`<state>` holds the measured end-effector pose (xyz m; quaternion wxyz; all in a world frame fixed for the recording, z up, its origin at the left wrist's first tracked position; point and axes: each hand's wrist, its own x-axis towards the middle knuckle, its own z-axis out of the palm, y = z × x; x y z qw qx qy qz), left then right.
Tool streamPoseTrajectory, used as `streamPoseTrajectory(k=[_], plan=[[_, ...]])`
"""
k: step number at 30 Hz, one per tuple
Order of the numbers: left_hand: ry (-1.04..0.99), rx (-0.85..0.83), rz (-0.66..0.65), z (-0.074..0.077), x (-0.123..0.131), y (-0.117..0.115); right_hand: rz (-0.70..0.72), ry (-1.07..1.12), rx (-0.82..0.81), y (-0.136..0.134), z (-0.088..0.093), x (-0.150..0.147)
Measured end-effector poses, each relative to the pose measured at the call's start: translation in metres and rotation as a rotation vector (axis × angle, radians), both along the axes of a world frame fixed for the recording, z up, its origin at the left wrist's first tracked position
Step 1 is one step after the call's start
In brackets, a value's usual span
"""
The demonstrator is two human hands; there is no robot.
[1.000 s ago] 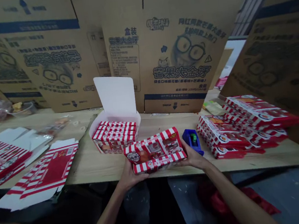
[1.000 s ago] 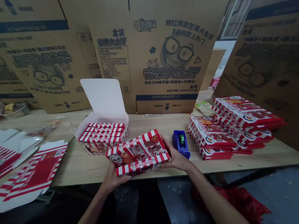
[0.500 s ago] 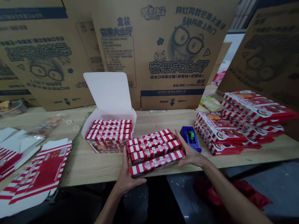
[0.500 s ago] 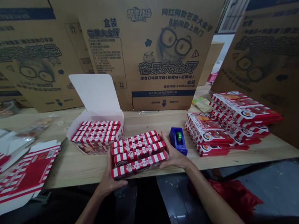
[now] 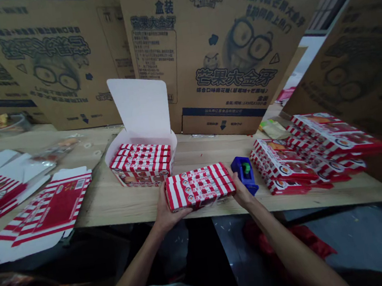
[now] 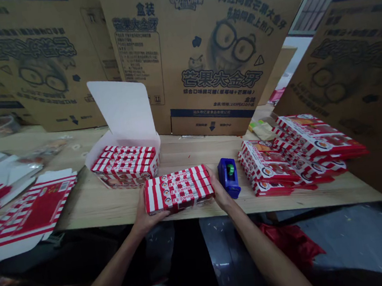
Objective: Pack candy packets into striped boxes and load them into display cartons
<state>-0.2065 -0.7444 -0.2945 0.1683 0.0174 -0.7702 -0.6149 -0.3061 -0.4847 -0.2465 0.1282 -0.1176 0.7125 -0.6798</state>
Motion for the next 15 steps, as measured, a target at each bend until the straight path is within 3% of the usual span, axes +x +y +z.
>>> streamPoseTrajectory(k=[4, 8, 11, 15], plan=[[0.001, -0.012, -0.004, 0.0, -0.002, -0.002, 0.186, 0.326, 0.37, 0.014, 0.041, -0.009], [0.024, -0.016, -0.026, -0.003, -0.003, -0.001, 0.581, 0.628, 0.697, -0.01, 0.08, -0.016], [0.043, -0.023, -0.059, -0.008, -0.003, -0.001, 0.748, 0.671, 0.79, -0.034, 0.085, -0.023], [0.03, -0.029, -0.096, -0.013, -0.002, -0.001, 0.776, 0.699, 0.883, -0.047, 0.077, -0.025]])
